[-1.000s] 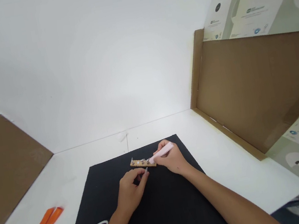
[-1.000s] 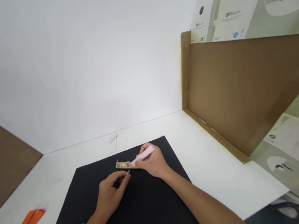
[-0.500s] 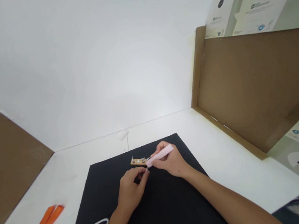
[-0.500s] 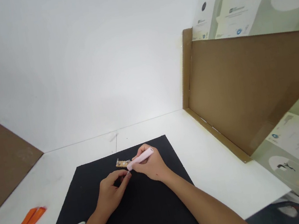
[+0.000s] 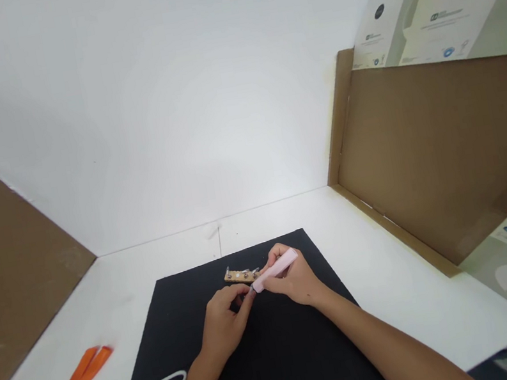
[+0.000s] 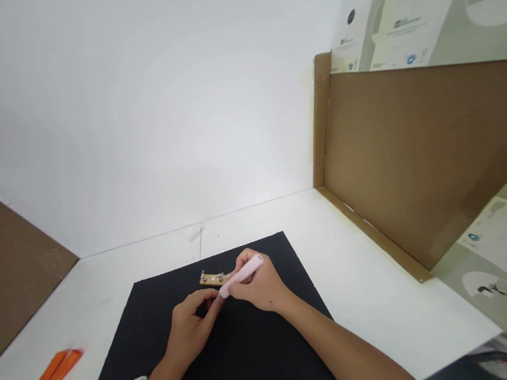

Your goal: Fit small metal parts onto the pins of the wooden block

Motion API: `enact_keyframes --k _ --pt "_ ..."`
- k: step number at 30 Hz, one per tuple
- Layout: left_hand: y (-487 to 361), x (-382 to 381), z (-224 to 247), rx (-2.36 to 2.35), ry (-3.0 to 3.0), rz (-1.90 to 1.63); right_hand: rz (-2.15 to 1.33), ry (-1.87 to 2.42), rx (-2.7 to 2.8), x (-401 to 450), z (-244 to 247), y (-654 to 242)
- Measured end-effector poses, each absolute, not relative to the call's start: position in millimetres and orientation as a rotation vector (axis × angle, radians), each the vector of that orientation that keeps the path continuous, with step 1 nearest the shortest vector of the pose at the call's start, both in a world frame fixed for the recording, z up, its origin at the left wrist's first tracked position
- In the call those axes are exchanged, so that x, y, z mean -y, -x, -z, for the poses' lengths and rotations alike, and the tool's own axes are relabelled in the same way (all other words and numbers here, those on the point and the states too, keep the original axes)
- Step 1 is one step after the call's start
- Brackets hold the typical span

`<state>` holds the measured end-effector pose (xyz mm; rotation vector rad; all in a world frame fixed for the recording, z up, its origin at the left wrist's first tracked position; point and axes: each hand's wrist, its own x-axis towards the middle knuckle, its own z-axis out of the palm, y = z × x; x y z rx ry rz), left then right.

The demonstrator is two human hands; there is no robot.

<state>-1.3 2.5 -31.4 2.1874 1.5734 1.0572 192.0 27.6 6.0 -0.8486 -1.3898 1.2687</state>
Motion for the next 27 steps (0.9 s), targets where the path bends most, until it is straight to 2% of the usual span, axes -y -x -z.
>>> enact_keyframes --k 10,18,27 --pt "0.5 -1.8 29.4 -1.555 -2.199 -1.0 -0.977 1.005 1.397 -31.7 -3.2 -192.4" --pt "0.9 -1.9 25.6 -1.565 -2.171 -0.975 -1.102 0.854 1.558 -27.2 -3.0 -193.6" --pt "1.1 -3.0 29.3 -1.574 -2.178 -0.973 -1.032 0.928 1.482 -28.2 -4.0 -191.6"
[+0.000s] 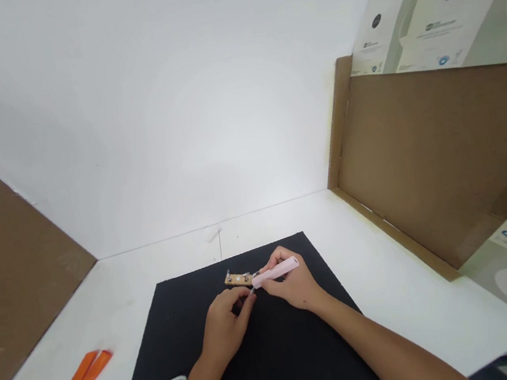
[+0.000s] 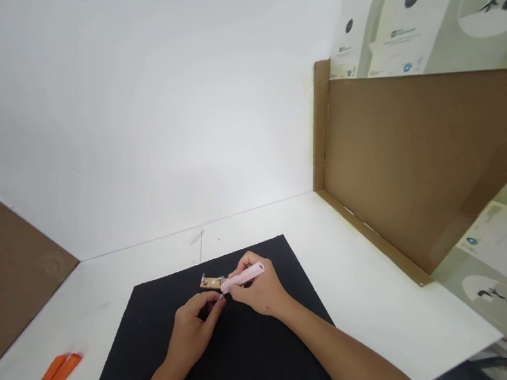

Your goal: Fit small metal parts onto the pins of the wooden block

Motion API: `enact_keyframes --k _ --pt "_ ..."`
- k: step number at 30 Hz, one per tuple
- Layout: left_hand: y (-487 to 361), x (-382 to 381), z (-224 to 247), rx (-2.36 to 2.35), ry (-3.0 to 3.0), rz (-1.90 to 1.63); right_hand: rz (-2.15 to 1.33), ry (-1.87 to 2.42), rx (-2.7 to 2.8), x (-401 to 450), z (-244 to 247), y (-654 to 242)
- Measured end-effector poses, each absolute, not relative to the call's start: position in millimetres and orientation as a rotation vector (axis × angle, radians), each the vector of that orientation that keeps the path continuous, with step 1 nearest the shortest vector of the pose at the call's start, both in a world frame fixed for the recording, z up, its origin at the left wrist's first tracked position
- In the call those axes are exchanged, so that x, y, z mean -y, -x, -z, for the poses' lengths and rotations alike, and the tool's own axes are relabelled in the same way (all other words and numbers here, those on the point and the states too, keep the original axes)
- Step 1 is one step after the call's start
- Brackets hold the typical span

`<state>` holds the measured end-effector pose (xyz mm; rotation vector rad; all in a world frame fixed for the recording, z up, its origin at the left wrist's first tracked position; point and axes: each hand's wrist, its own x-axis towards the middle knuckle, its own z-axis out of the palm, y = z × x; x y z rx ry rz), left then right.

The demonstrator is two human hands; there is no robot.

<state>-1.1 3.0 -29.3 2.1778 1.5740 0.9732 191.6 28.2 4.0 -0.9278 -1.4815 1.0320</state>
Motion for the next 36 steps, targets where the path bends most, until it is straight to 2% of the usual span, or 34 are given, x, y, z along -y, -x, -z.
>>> enact_keyframes --k 6,14,24,29,36 --pt "0 -6 26 -1.526 -2.179 -1.113 -1.006 0.957 1.462 -30 -5 -193" --pt "6 -13 30 -1.726 -2.071 -1.202 -1.012 0.957 1.42 -30 -4 -192" --pt "6 -22 33 -1.935 -1.787 -1.196 -1.05 0.977 1.31 -38 -5 -196" --pt "9 -28 35 -1.98 -1.832 -1.165 -1.162 0.888 1.253 -43 -1 -195" --pt "3 -34 35 -2.052 -1.875 -1.115 -1.13 0.877 1.235 -48 2 -198"
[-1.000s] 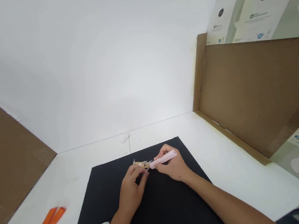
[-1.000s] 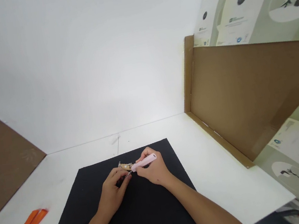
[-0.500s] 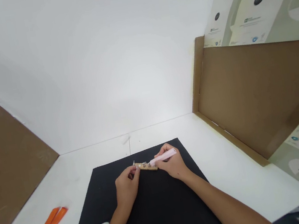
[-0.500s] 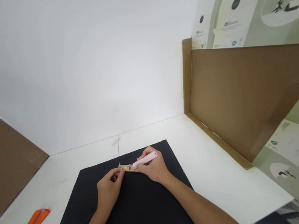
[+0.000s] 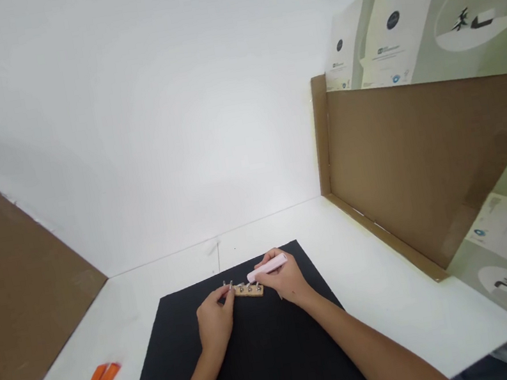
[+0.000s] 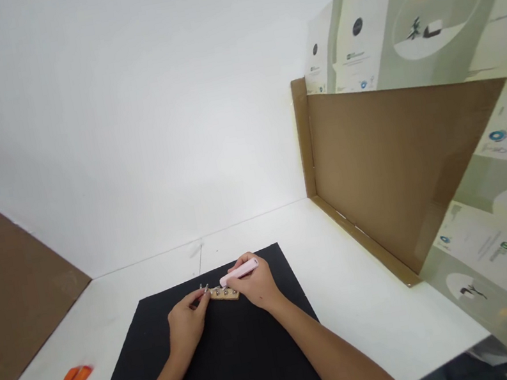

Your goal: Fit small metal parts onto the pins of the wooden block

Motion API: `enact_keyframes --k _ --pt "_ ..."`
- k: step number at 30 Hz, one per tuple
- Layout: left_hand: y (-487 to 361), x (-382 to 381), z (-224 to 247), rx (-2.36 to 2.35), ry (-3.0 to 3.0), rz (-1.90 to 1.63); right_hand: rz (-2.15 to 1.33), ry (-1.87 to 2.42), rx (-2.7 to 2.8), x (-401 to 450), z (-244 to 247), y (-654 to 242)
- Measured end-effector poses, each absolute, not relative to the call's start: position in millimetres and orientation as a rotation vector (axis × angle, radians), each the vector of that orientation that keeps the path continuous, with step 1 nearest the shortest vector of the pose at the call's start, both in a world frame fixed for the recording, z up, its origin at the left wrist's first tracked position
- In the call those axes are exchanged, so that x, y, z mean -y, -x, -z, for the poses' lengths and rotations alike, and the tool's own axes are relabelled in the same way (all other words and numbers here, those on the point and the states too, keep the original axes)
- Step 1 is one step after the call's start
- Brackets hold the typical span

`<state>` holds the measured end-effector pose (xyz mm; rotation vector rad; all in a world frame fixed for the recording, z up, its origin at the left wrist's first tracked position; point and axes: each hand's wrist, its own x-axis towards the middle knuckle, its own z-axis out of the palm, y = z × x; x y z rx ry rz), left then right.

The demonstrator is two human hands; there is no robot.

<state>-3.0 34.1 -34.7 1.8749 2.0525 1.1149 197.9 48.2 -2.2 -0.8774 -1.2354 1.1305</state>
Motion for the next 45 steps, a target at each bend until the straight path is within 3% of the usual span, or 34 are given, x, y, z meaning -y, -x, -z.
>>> enact_keyframes --k 21,31,37,45 --pt "-14 -24 22 -2.297 -1.884 -0.705 -1.12 0.86 1.236 -51 3 -200" --pt "-15 -10 17 -2.218 -1.946 -0.678 -1.129 0.875 1.232 -50 3 -200" --pt "-22 -7 27 -2.047 -2.145 -0.853 -1.137 0.862 1.22 -53 7 -199" --pt "-25 -12 32 -2.005 -2.234 -0.615 -1.177 0.857 1.202 -52 5 -200"
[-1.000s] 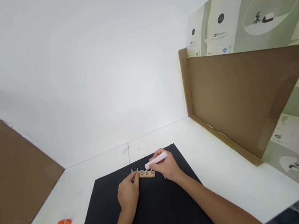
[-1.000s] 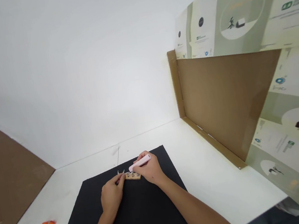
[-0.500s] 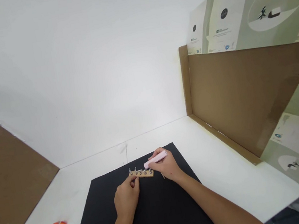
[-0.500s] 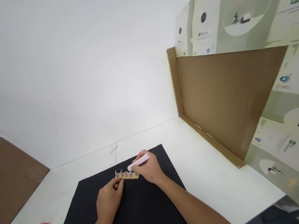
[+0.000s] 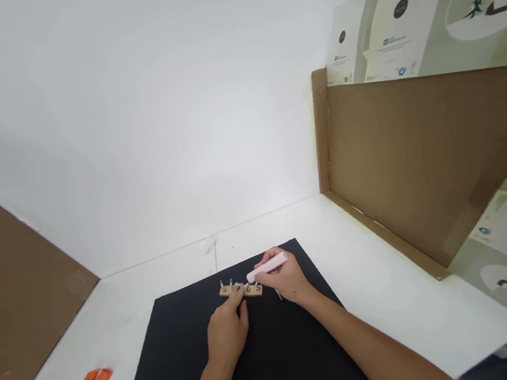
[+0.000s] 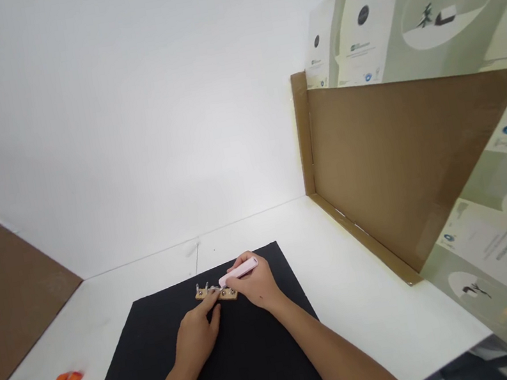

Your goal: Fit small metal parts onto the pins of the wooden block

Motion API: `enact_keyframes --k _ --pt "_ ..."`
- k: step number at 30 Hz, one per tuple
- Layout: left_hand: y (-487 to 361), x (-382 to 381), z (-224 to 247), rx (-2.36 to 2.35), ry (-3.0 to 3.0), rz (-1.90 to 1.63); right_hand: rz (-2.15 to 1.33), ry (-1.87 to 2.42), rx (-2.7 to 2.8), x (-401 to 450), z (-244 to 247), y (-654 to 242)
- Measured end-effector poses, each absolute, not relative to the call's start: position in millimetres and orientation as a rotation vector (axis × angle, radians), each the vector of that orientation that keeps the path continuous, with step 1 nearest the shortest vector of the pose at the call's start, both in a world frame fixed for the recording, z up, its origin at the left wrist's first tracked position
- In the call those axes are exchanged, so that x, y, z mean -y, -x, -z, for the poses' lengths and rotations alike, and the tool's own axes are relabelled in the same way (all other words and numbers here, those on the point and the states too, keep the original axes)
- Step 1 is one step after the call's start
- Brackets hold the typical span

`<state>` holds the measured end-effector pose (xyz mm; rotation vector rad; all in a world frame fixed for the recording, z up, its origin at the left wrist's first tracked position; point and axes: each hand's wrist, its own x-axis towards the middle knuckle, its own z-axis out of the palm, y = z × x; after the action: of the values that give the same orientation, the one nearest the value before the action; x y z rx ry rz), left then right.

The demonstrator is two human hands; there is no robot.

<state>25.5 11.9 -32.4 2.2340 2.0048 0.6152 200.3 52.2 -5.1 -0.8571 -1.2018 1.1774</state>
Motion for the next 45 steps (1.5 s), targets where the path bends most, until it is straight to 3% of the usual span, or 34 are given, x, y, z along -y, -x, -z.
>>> enact_keyframes --k 10,29,37,45 --pt "-20 -16 31 -1.947 -2.144 -0.615 -1.168 0.866 1.202 -51 3 -201" --pt "-7 -17 30 -1.8 -1.967 -0.943 -1.124 0.89 1.242 -54 7 -203" --pt "-7 -14 30 -1.7 -1.922 -1.05 -1.322 0.69 1.05 -53 1 -203" --pt "-12 -12 27 -1.571 -1.935 -1.066 -1.372 0.611 1.205 -50 2 -203"
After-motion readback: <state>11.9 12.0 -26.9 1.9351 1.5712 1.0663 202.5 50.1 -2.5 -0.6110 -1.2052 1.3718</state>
